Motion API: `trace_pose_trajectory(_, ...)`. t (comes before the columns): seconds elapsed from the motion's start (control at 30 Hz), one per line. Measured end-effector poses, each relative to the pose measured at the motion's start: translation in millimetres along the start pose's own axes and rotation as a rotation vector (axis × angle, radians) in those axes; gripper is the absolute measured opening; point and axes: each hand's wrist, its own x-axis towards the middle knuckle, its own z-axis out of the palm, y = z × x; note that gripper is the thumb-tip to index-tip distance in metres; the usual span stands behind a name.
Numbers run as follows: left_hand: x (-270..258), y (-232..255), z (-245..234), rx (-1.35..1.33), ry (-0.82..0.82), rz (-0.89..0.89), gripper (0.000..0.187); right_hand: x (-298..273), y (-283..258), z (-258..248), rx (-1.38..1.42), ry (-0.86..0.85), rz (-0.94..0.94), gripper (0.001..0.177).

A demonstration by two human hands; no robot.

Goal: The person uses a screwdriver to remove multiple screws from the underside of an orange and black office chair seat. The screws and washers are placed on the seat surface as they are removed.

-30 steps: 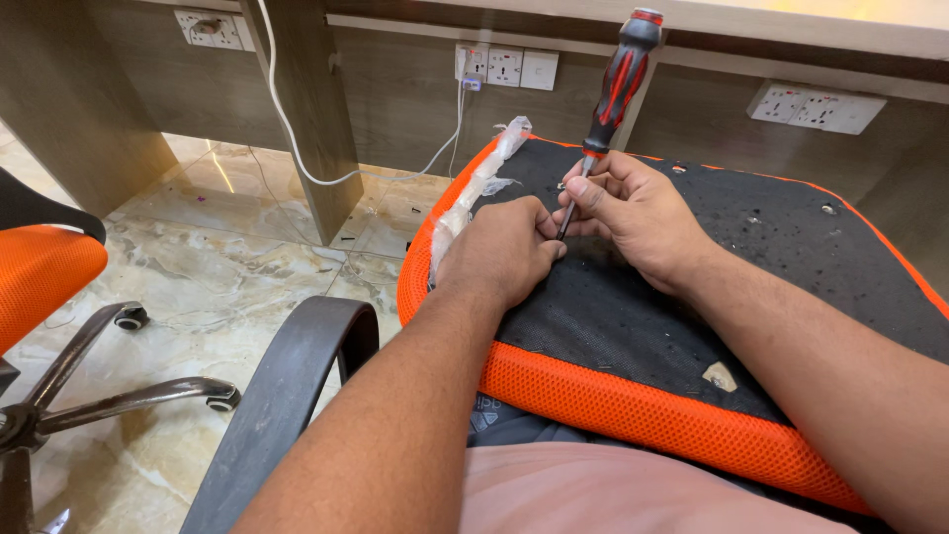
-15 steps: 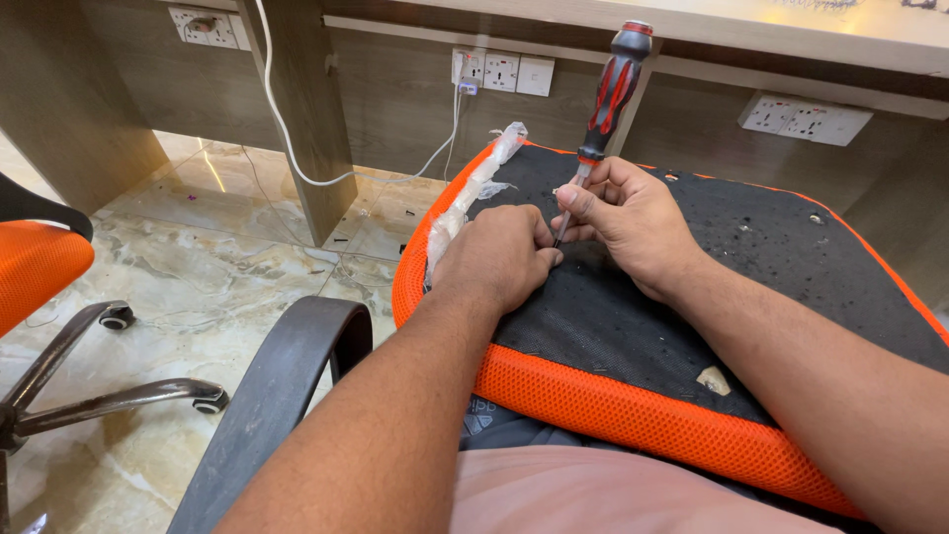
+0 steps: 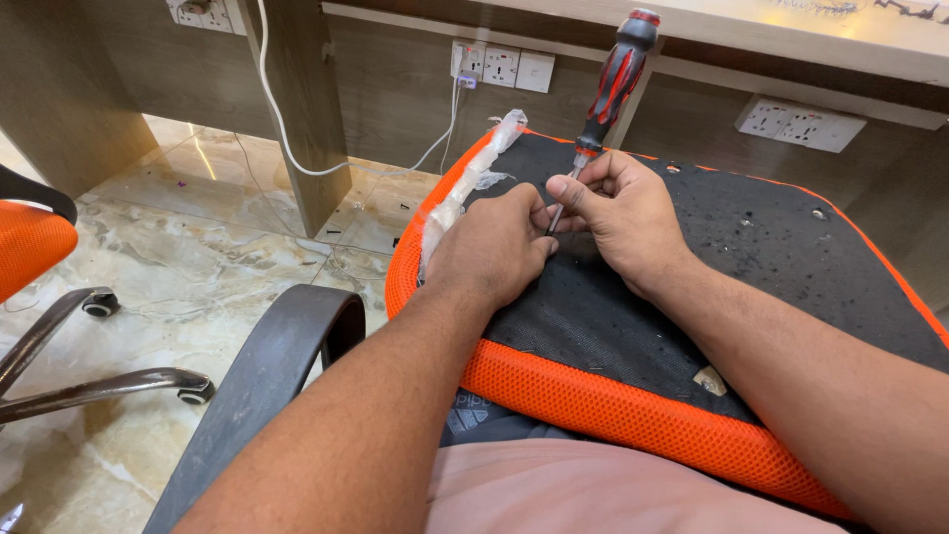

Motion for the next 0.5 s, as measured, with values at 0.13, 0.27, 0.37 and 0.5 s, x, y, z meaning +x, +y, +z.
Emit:
trace_pose_trajectory(0.13,-1.6,1.4,-1.0,-0.007,-0.011,-0.002,0.031,-1.6,-4.7,1.6,-0.022,-0.022,-0.013,0.02)
trace_pose_trajectory(0.27,-0.8,3.5,-1.6,0.033,0.002,0.021,0.034,-1.2,-4.6,-0.8,-0.079,-0.059,-0.047,0.02)
trace_pose_trajectory(0.37,-1.2,5.7,-2.9,0.036,-0.005,0.01,0.033,-0.9,-2.9,-2.3,-0.054,-0.071,-0.084,0.019)
trace_pose_trajectory(0.5,-1.3,7.1,-1.8,-0.002,-0.043,-0.001,0.03,-1.0,-0.2,-6.5,-0.04,-0.033,-0.093,0.018)
